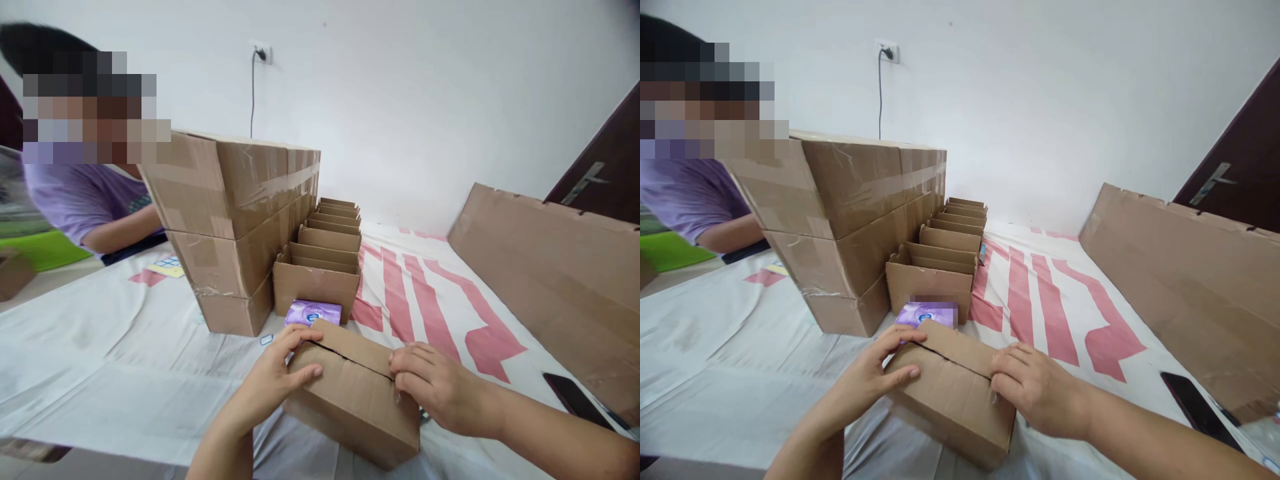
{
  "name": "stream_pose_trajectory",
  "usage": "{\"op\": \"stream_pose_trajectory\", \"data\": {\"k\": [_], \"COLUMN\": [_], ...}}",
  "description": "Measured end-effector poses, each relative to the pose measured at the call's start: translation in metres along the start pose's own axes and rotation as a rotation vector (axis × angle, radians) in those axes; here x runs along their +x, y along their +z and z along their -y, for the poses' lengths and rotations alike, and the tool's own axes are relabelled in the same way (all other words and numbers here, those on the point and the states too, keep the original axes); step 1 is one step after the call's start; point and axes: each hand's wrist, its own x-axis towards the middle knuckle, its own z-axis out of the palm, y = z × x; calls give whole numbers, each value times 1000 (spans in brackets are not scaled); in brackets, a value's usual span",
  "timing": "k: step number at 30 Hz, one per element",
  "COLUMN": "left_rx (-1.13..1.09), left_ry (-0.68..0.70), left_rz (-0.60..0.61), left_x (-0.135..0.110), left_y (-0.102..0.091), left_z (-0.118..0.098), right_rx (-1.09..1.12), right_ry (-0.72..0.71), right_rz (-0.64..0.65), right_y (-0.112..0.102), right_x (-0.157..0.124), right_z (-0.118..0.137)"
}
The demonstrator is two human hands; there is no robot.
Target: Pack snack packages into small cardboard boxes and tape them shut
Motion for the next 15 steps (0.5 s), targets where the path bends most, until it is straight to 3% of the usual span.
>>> {"op": "stream_pose_trajectory", "data": {"k": [5,10,15], "left_rx": [2,3,8], "left_ry": [1,12,14], "left_rz": [-10,-21,-21], "left_x": [1,3,2], "left_y": [0,0,0], "left_z": [0,-2,-1], "right_rx": [38,22,-49], "right_ry": [11,-84,-45], "right_rz": [-50,-2,10], "right_y": [-4,0,8], "right_x": [-2,-2,-4], "right_z": [-1,-2,0]}}
